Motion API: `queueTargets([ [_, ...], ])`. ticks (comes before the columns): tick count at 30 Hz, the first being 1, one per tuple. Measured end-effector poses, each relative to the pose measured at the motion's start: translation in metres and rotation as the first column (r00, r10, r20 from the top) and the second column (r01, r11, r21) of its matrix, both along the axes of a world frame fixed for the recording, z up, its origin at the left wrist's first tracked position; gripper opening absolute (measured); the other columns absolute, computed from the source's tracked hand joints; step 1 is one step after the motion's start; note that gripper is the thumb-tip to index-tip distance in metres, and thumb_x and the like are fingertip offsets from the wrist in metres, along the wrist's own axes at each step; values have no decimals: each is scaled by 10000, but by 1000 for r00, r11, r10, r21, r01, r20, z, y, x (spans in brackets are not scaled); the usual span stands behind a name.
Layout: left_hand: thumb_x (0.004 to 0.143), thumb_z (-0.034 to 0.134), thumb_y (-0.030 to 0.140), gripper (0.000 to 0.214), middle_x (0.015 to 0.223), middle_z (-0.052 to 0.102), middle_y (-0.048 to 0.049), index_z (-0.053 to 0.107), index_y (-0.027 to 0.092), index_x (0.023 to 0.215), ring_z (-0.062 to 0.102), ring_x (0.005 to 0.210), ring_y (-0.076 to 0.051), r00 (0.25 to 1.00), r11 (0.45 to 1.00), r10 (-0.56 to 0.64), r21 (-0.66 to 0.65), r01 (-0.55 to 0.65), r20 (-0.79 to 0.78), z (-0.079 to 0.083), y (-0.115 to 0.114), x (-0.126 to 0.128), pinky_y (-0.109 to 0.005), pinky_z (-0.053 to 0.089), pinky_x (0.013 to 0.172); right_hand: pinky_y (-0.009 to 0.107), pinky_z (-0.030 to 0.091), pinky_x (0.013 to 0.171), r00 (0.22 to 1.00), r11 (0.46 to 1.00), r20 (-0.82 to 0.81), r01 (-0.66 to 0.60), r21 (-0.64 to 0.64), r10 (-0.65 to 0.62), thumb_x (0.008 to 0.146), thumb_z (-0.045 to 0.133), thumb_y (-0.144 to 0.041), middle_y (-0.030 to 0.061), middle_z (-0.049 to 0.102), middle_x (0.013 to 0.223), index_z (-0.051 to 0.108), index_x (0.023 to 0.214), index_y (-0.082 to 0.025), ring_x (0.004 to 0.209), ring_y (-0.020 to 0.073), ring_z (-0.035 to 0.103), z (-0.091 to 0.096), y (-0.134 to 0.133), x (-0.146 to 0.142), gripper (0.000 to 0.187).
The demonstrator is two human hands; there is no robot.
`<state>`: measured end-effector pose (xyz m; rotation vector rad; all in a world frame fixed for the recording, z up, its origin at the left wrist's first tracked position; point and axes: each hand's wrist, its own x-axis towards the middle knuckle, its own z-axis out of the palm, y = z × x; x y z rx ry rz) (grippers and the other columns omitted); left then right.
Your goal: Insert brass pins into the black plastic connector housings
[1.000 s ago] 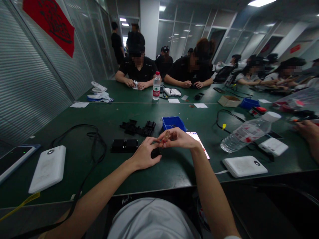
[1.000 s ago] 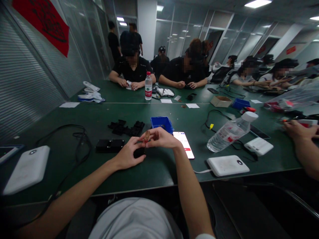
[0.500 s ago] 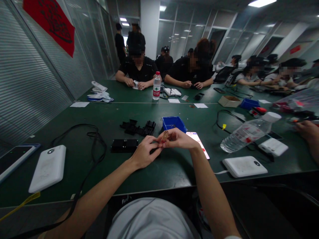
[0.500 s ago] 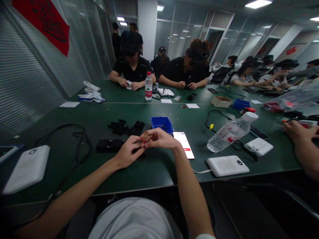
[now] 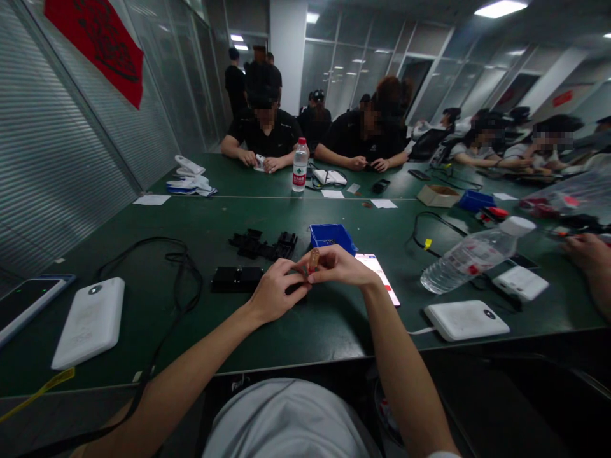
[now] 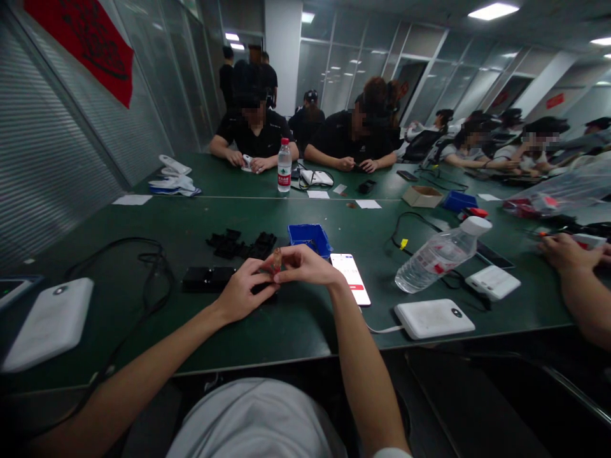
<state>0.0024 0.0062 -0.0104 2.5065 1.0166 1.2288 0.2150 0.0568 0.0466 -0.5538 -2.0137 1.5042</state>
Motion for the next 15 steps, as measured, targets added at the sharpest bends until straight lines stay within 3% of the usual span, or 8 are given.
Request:
queueTargets([
  [3, 918, 724, 325, 222, 1150, 688, -110, 730, 184, 1089, 614, 1137, -287, 997, 999, 17, -35, -19, -69, 1, -2, 0, -475, 560, 989, 237, 486, 668, 1000, 1000, -9, 4, -5, -4, 769, 876, -246, 77, 732, 1093, 717, 866, -124, 782, 115, 620, 2, -1, -1, 223],
  [6, 882, 751, 345, 330, 1168, 680, -125, 689, 166, 1153, 606, 1157, -306, 991, 998, 12, -63, -20, -133, 1, -3, -1, -491, 555, 1003, 235, 497, 702, 1000, 999, -29, -8, -34, 7, 776, 865, -207, 51, 722, 1005, 732, 991, -128, 804, 119, 636, 3, -2, -2, 265],
  [10, 887, 726, 329, 317, 1212, 682, -120, 676, 189, 1167, 617, 1163, -309, 982, 993, 17, -108, -38, -187, -1, -2, -1, -491, 546, 1016, 234, 509, 739, 998, 996, -54, -34, -80, 30, 817, 827, -186, 11, 692, 905, 709, 1156, -140, 823, 120, 653, 3, -3, -3, 362],
  [15, 909, 695, 354, 307, 1207, 704, -120, 670, 186, 1166, 672, 1084, -307, 968, 984, 32, -164, -75, -248, -4, 0, -1, -495, 549, 989, 247, 529, 762, 998, 996, -51, -42, -82, 38, 841, 816, -216, 28, 702, 930, 704, 1159, -137, 846, 128, 661, 4, -5, -4, 346],
])
